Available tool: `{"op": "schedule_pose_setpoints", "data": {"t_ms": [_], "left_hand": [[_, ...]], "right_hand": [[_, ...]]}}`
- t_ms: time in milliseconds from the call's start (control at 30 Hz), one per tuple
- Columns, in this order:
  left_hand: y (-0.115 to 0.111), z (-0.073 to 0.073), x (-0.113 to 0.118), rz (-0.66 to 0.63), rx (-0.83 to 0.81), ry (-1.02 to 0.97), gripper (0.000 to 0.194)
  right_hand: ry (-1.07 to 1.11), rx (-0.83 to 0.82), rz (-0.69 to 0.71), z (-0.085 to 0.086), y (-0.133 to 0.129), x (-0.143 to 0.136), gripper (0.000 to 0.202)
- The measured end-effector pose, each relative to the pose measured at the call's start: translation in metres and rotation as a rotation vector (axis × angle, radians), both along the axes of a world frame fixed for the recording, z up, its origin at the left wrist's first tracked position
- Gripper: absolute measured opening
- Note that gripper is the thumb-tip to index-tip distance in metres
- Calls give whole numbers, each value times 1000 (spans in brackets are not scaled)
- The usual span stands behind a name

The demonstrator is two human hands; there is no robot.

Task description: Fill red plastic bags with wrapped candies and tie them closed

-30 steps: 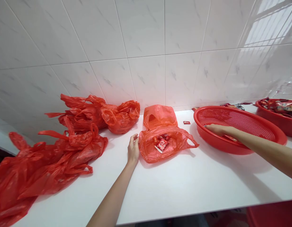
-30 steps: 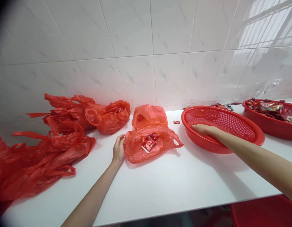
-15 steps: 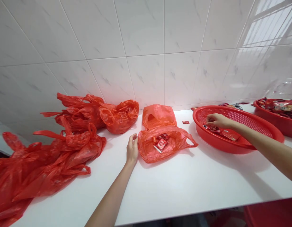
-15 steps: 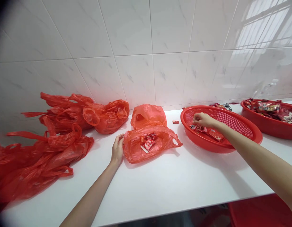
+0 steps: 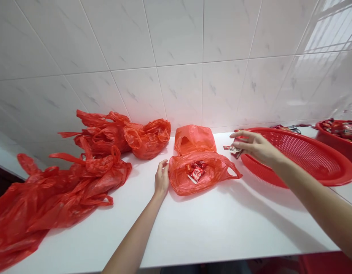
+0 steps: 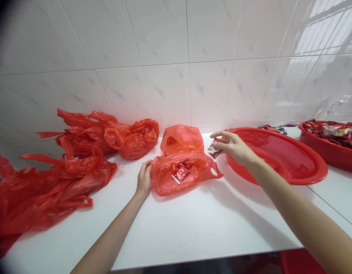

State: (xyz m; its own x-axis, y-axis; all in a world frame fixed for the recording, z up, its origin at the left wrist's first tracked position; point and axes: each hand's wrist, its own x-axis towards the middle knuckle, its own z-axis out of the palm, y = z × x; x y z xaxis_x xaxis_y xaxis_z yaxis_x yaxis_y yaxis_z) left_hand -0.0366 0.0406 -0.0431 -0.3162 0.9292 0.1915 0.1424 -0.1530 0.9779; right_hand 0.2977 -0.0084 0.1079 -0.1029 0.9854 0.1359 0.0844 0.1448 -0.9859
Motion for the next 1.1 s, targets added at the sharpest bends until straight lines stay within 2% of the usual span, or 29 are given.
{"op": "schedule_pose_setpoints", "data": {"t_ms": [100,167,300,400,533,667,800,933,1100], "left_hand": [[-1,0,-1,0,4,9,27],[-1,-1,-1,-3,15,14,28],[-2,-2,-2,0,32,36,28],[-3,-1,-2,-6,29,38,29],[-4,2,-2,-23,8,22,30],[-5,4,-2,-32,13,30,30],[-6,4,-2,-26,11,36,28],[-6,4,-1,-28,-11,38,29],[-6,3,-2,-37,20,43,28]], "right_hand": [[-17,64,120,-23,-9,-41,42],[-4,80,150,-44,-11,-65,38],[18,39,123,-80,-5,-98,33],[-119,106,56,-95,7,-110,29],[-466,280,36,-103,26,-113,20],[-744,287,-4,-108,42,-114,23],[-815,238,-50,-112,52,-120,16],[-855,178,-112,-114,58,-129,22],[-795,203,-128,-115,57,-135,15]]}}
